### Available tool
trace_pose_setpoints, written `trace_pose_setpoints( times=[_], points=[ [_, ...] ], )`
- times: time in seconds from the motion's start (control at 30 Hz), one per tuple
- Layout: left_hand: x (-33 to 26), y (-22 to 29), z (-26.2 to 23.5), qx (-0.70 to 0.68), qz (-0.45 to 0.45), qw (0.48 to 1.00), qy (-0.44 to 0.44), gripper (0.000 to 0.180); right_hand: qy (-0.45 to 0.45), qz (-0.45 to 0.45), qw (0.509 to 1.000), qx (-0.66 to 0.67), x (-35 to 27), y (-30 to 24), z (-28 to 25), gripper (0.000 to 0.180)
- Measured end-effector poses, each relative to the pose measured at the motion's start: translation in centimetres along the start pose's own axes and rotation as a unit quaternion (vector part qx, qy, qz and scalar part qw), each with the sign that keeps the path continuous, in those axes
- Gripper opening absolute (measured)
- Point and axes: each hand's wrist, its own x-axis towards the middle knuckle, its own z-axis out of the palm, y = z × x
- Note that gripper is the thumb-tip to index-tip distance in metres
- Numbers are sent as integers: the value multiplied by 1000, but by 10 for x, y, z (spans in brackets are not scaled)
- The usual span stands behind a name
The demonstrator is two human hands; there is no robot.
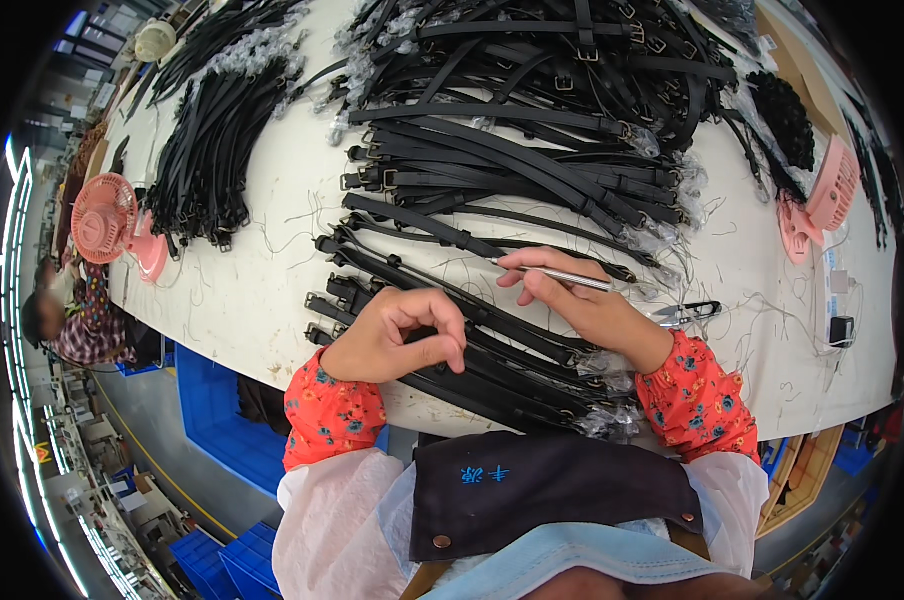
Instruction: The person sits at a workbench in a factory setting, sewing black leather belts by hand. Using a needle and thread, they stitch the ends of the belts to secure the metal buckles. The person handles the belts one at a time, pulling the needle through the material repeatedly to complete the stitching.
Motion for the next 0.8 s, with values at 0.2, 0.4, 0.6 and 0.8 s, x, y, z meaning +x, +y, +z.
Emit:
trace_pose_setpoints(
  times=[0.2, 0.4, 0.6, 0.8],
  points=[
    [25, 4, 0, 425, 72, 880, 200, 36, 32, -40, 997, -64, -9, 4, -4, 31],
    [48, -20, -12, 579, 89, 786, 197, 42, 79, -231, 877, -414, -8, 9, -2, 25],
    [53, -18, -14, 564, 129, 801, 154, 35, 103, -234, 842, -474, -12, 9, 1, 26],
    [45, -7, -23, 530, 136, 819, 174, 34, 114, -225, 879, -406, -28, 1, -8, 27]
  ],
)
